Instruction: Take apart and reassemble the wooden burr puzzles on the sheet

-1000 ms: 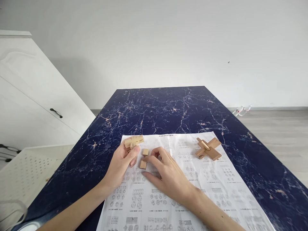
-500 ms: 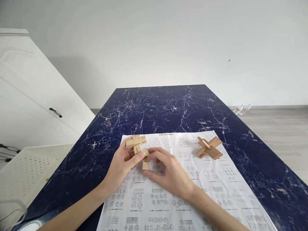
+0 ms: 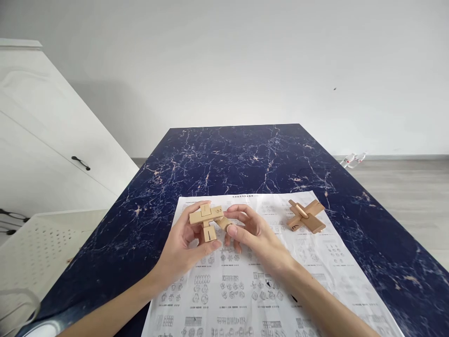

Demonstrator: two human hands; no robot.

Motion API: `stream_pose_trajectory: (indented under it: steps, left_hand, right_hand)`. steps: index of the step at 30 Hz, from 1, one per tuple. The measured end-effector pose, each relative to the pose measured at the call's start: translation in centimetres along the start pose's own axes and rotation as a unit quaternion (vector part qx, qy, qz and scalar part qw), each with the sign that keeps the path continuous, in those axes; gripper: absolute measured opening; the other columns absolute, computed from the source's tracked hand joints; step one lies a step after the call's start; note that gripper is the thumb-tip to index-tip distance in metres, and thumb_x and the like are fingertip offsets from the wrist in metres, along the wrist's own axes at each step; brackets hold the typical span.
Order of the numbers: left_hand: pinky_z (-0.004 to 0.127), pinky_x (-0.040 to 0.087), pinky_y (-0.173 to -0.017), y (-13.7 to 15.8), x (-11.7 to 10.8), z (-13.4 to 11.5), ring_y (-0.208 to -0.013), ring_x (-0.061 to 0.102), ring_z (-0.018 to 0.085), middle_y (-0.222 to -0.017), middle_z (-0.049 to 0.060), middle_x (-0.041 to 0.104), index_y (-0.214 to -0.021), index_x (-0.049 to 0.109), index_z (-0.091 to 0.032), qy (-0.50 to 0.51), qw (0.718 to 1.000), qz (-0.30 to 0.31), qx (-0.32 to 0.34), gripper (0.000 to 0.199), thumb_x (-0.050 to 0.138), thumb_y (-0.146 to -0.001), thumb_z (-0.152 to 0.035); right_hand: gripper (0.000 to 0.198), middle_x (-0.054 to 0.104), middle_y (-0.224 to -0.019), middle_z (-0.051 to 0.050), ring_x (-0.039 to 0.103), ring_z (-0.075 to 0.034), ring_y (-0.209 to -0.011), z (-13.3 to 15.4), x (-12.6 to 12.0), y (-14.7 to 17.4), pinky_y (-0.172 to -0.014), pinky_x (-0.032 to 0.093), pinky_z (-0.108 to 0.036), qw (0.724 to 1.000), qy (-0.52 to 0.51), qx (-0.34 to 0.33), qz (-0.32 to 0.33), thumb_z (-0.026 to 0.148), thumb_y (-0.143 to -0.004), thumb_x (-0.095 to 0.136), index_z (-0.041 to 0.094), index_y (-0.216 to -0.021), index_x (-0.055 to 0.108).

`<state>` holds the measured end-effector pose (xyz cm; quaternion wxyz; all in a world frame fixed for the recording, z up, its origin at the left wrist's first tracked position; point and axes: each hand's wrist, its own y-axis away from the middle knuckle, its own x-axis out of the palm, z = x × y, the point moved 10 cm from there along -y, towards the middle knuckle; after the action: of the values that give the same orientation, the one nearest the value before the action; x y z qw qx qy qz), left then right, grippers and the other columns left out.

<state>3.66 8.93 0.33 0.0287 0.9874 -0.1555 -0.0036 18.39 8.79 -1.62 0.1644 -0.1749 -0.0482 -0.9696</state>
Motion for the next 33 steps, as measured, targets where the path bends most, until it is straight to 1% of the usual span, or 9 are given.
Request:
stream_pose_trajectory:
  steps: [2,6,12,15,18,21,26,30,33]
  left_hand:
    - [0.030,0.052,-0.071,0.00,0.08,-0.05,-0.080,0.065,0.017,-0.109,0.006,0.075,-0.143,0.054,-0.028,-0.001,1.000,0.003,-0.001,0.074,0.094,-0.081,-0.043]
    - [0.029,0.049,-0.069,0.04,0.24,-0.07,-0.083,0.066,0.018,-0.108,0.005,0.074,-0.143,0.054,-0.029,-0.002,1.000,0.010,-0.009,0.075,0.094,-0.081,-0.044]
    - [0.030,0.047,-0.068,0.10,0.55,0.53,-0.077,0.061,0.017,-0.100,0.003,0.071,-0.146,0.054,-0.032,0.005,0.999,0.031,-0.016,0.078,0.095,-0.081,-0.045]
    - [0.029,0.046,-0.068,0.11,0.54,0.65,-0.074,0.058,0.015,-0.097,0.002,0.069,-0.147,0.054,-0.033,0.004,0.999,0.036,-0.013,0.077,0.094,-0.083,-0.044]
    - [0.029,0.047,-0.069,0.11,0.59,0.70,-0.076,0.057,0.015,-0.099,0.002,0.070,-0.148,0.052,-0.033,0.003,0.999,0.041,-0.014,0.077,0.093,-0.084,-0.044]
    - [0.029,0.047,-0.070,0.10,0.64,0.69,-0.077,0.057,0.015,-0.101,0.002,0.070,-0.148,0.051,-0.032,0.001,0.999,0.043,-0.015,0.077,0.093,-0.084,-0.044]
    - [0.029,0.047,-0.070,0.11,0.64,0.73,-0.078,0.059,0.016,-0.102,0.003,0.072,-0.147,0.053,-0.033,0.000,0.999,0.040,-0.022,0.076,0.094,-0.084,-0.044]
    - [0.029,0.048,-0.070,0.12,0.68,0.64,-0.080,0.060,0.017,-0.103,0.004,0.073,-0.147,0.053,-0.033,-0.003,0.999,0.041,-0.020,0.076,0.093,-0.084,-0.044]
    - [0.030,0.047,-0.069,0.14,0.78,0.49,-0.076,0.059,0.016,-0.100,0.003,0.071,-0.148,0.053,-0.032,-0.006,0.999,0.042,-0.017,0.075,0.092,-0.084,-0.043]
  right_hand:
    - [0.049,0.068,-0.113,-0.005,0.061,-0.013,-0.072,0.05,0.09,0.02,-0.060,0.044,-0.028,1.000,0.003,0.002,0.001,0.057,-0.092,0.085,0.027,-0.124,0.063]
    - [0.055,0.067,-0.103,-0.004,0.060,-0.014,-0.069,-0.14,0.22,-0.02,-0.061,0.046,-0.030,1.000,0.023,0.011,0.013,0.059,-0.090,0.086,0.026,-0.126,0.061]
    - [0.063,0.069,-0.115,-0.009,0.061,-0.016,-0.072,-0.29,0.13,-0.06,-0.059,0.047,-0.031,0.998,0.051,0.020,0.015,0.068,-0.086,0.084,0.026,-0.126,0.059]
    - [0.061,0.069,-0.112,-0.008,0.061,-0.015,-0.071,-0.18,0.25,-0.04,-0.058,0.047,-0.030,0.999,0.040,0.017,0.020,0.066,-0.087,0.084,0.026,-0.126,0.061]
    - [0.059,0.069,-0.110,-0.008,0.059,-0.014,-0.070,-0.08,0.30,0.01,-0.059,0.048,-0.030,0.999,0.040,0.014,0.021,0.064,-0.089,0.084,0.025,-0.127,0.062]
    - [0.061,0.069,-0.113,-0.009,0.059,-0.014,-0.070,-0.01,0.31,0.04,-0.059,0.048,-0.031,0.998,0.051,0.010,0.022,0.067,-0.089,0.082,0.025,-0.128,0.063]
    - [0.064,0.068,-0.108,-0.008,0.059,-0.016,-0.072,-0.09,0.18,-0.04,-0.060,0.049,-0.032,0.996,0.085,0.010,0.018,0.074,-0.090,0.076,0.025,-0.128,0.062]
    - [0.064,0.067,-0.105,-0.007,0.056,-0.016,-0.071,-0.16,0.24,-0.07,-0.060,0.048,-0.031,0.997,0.076,0.014,0.022,0.074,-0.087,0.079,0.025,-0.126,0.063]
    - [0.064,0.067,-0.106,-0.007,0.055,-0.015,-0.070,-0.20,-0.02,-0.06,-0.060,0.048,-0.032,0.996,0.083,0.017,0.020,0.074,-0.087,0.079,0.026,-0.126,0.063]
